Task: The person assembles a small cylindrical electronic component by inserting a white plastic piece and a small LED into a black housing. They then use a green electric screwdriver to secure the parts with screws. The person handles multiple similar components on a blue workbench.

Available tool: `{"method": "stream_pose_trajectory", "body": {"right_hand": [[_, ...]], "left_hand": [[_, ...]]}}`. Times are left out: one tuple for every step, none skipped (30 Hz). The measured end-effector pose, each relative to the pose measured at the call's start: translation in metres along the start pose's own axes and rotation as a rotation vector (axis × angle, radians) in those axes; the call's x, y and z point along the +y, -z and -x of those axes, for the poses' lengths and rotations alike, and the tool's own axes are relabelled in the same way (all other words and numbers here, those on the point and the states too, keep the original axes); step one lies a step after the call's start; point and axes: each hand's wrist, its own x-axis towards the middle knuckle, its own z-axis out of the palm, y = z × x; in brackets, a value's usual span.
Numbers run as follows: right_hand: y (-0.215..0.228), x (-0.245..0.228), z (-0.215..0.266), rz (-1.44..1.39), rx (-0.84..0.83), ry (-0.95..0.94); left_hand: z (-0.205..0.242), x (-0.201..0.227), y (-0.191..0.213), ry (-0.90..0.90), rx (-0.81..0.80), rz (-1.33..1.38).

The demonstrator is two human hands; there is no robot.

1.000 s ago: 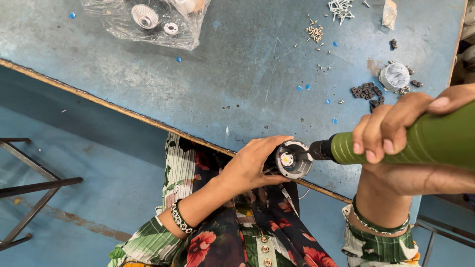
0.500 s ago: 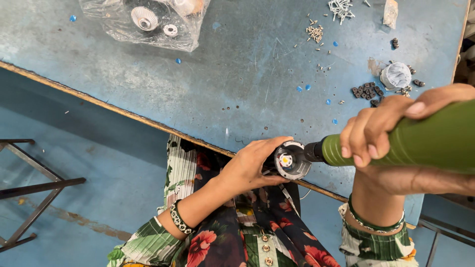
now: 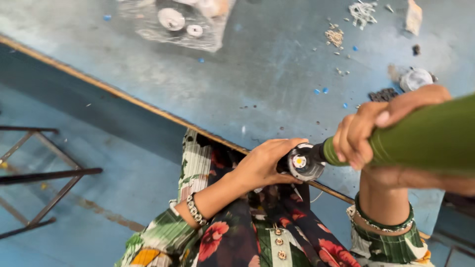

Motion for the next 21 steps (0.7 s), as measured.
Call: {"method": "stream_pose_trajectory", "body": {"right_hand": [[-0.006, -0.003, -0.002, 0.037, 0.049, 0.008], [-0.011, -0.009, -0.001, 0.080, 0.103, 0.015], [-0.014, -0.010, -0.002, 0.116, 0.160, 0.031], [-0.018, -0.010, 0.000, 0.157, 0.221, 0.046], [-0.017, -0.011, 0.002, 0.195, 0.238, 0.076], [-0.014, -0.010, 0.006, 0.233, 0.257, 0.105], [-0.005, -0.013, 0.008, 0.268, 0.240, 0.149], [0.000, -0.016, 0.018, 0.269, 0.255, 0.173], [0.006, -0.021, 0.028, 0.272, 0.271, 0.196], [0.005, -0.029, 0.046, 0.241, 0.319, 0.198], [0.005, -0.033, 0.059, 0.234, 0.339, 0.213], [0.003, -0.038, 0.071, 0.228, 0.359, 0.228], [0.002, -0.041, 0.081, 0.249, 0.357, 0.249], [0.000, -0.043, 0.089, 0.264, 0.378, 0.262], [-0.003, -0.045, 0.097, 0.281, 0.400, 0.273], [-0.008, -0.045, 0.103, 0.293, 0.445, 0.276], [-0.011, -0.044, 0.107, 0.304, 0.473, 0.269], [-0.016, -0.043, 0.109, 0.314, 0.501, 0.262], [-0.019, -0.040, 0.108, 0.323, 0.510, 0.247], [-0.021, -0.040, 0.107, 0.339, 0.518, 0.237], [-0.022, -0.039, 0.105, 0.352, 0.522, 0.227]], "left_hand": [[-0.003, 0.002, -0.003, 0.009, -0.004, -0.003], [-0.006, 0.005, -0.007, 0.017, -0.008, -0.007], [-0.007, 0.006, -0.006, 0.026, -0.012, 0.006], [-0.010, 0.007, -0.004, 0.034, -0.017, 0.018], [-0.009, 0.009, -0.005, 0.049, -0.021, 0.035], [-0.011, 0.007, -0.003, 0.001, -0.006, 0.029], [-0.012, 0.006, -0.002, -0.040, 0.000, 0.029], [-0.012, 0.006, -0.003, -0.081, 0.006, 0.029], [-0.009, 0.007, -0.005, -0.073, -0.009, -0.013], [-0.007, 0.009, -0.007, -0.065, -0.023, -0.055], [-0.007, 0.010, -0.008, -0.059, -0.038, -0.102], [-0.007, 0.012, -0.009, -0.054, -0.012, -0.123], [-0.006, 0.014, -0.011, -0.048, 0.009, -0.142], [-0.007, 0.016, -0.013, -0.042, 0.030, -0.161], [-0.006, 0.016, -0.014, -0.058, 0.052, -0.179], [-0.005, 0.015, -0.015, -0.075, 0.073, -0.197], [-0.004, 0.015, -0.016, -0.088, 0.096, -0.214], [-0.003, 0.015, -0.018, -0.091, 0.111, -0.231], [-0.003, 0.014, -0.019, -0.092, 0.129, -0.250], [-0.002, 0.014, -0.020, -0.094, 0.147, -0.269], [-0.002, 0.013, -0.022, -0.096, 0.152, -0.270]]}}
